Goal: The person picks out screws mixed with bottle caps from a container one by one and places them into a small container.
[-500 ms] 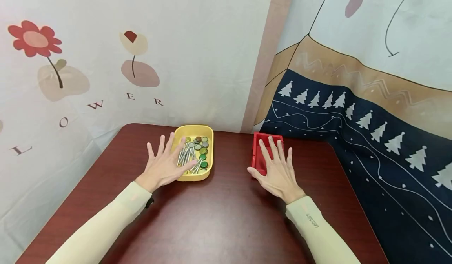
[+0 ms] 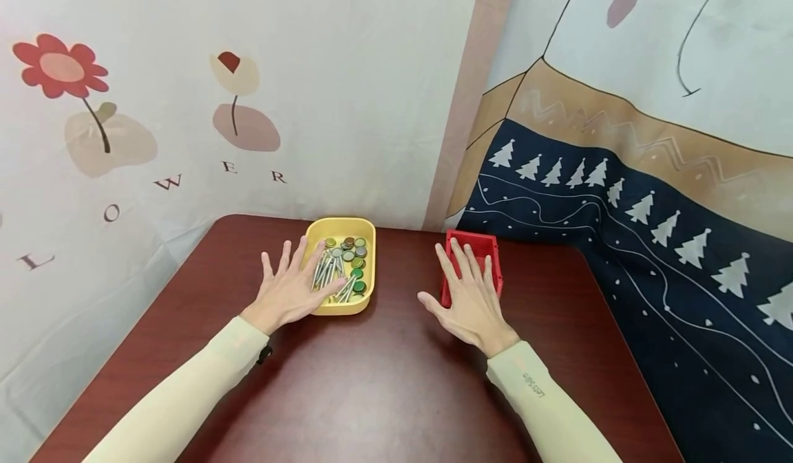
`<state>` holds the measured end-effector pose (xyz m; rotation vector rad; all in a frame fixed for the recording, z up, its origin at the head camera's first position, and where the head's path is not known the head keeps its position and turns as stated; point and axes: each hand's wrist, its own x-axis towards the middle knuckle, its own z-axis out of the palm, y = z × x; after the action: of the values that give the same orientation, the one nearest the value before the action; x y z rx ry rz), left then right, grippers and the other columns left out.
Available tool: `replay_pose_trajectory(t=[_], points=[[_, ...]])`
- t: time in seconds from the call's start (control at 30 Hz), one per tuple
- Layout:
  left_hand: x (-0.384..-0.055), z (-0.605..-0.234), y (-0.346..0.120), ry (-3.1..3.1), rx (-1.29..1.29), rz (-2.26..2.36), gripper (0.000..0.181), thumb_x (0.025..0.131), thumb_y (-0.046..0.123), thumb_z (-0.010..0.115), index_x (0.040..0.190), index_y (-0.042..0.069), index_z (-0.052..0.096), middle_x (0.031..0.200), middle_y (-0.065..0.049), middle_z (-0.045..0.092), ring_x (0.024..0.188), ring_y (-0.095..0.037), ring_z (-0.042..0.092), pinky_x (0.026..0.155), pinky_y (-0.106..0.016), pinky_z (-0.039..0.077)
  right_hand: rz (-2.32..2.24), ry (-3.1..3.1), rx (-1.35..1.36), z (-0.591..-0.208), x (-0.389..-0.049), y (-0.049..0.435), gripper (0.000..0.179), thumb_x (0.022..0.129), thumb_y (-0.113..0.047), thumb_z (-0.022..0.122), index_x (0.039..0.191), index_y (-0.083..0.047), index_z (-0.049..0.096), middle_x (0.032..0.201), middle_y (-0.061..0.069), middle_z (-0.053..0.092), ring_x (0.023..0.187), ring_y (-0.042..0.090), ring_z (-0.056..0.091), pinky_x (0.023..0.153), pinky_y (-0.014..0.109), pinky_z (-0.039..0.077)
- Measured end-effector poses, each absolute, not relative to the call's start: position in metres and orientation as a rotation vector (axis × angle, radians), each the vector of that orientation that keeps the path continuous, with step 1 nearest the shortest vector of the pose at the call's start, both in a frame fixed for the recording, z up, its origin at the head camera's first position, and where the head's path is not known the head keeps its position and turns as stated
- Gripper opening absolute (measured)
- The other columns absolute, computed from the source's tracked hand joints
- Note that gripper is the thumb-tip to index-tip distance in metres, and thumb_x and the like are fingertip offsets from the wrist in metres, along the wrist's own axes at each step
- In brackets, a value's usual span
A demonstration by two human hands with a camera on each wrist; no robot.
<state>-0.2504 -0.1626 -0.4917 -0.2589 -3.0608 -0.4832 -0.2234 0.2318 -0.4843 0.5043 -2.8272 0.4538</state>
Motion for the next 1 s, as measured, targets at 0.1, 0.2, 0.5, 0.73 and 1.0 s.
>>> replay_pose_trajectory(t=[0.1,0.2,0.5,0.73,1.0], points=[[-0.252,-0.493,-0.163,-3.056,-0.254,-0.496,0.115,0.102,0.098,0.043,0.190,0.030,0.014,0.198,-0.018,0.005,0.183,-0.054,-0.002,0.138,-0.087,-0.010,0.461,-2.825,0.521,-0.485,-0.224,0.225,0.106,0.103,-0.074,0.066,0.189,-0.033,0.021,0.198,0.007,0.017,0.183,0.044,0.018,0.143,0.083,0.008],[-0.253,-0.493,-0.163,-3.056,-0.240,-0.508,0.115,0.103,0.096,0.044,0.190,0.029,0.012,0.199,-0.017,0.003,0.184,-0.053,-0.003,0.138,-0.087,-0.010,0.457,-2.812,0.554,-0.486,-0.227,0.218,0.104,0.104,-0.075,0.064,0.189,-0.035,0.018,0.198,0.006,0.017,0.183,0.044,0.020,0.142,0.083,0.011],[-0.249,-0.496,-0.166,-3.062,-0.226,-0.571,0.114,0.104,0.094,0.047,0.190,0.029,0.009,0.199,-0.015,-0.004,0.184,-0.050,-0.003,0.138,-0.087,-0.009,0.477,-2.779,0.690,-0.484,-0.234,0.194,0.100,0.107,-0.073,0.061,0.189,-0.033,0.019,0.197,0.006,0.021,0.182,0.044,0.024,0.144,0.079,0.014],[-0.250,-0.494,-0.174,-3.053,-0.262,-0.529,0.119,0.104,0.093,0.050,0.190,0.022,0.009,0.199,-0.014,0.001,0.184,-0.051,0.001,0.138,-0.088,-0.003,0.496,-2.771,0.887,-0.473,-0.247,0.169,0.095,0.109,-0.069,0.061,0.188,-0.030,0.026,0.197,0.006,0.024,0.182,0.042,0.026,0.145,0.076,0.016],[-0.247,-0.498,-0.179,-3.035,-0.249,-0.521,0.125,0.106,0.087,0.055,0.188,0.006,0.009,0.198,-0.018,0.007,0.184,-0.051,0.004,0.140,-0.087,-0.002,0.432,-2.784,1.099,-0.454,-0.268,0.145,0.092,0.108,-0.059,0.070,0.187,-0.027,0.033,0.194,0.010,0.031,0.181,0.038,0.031,0.145,0.073,0.021]])
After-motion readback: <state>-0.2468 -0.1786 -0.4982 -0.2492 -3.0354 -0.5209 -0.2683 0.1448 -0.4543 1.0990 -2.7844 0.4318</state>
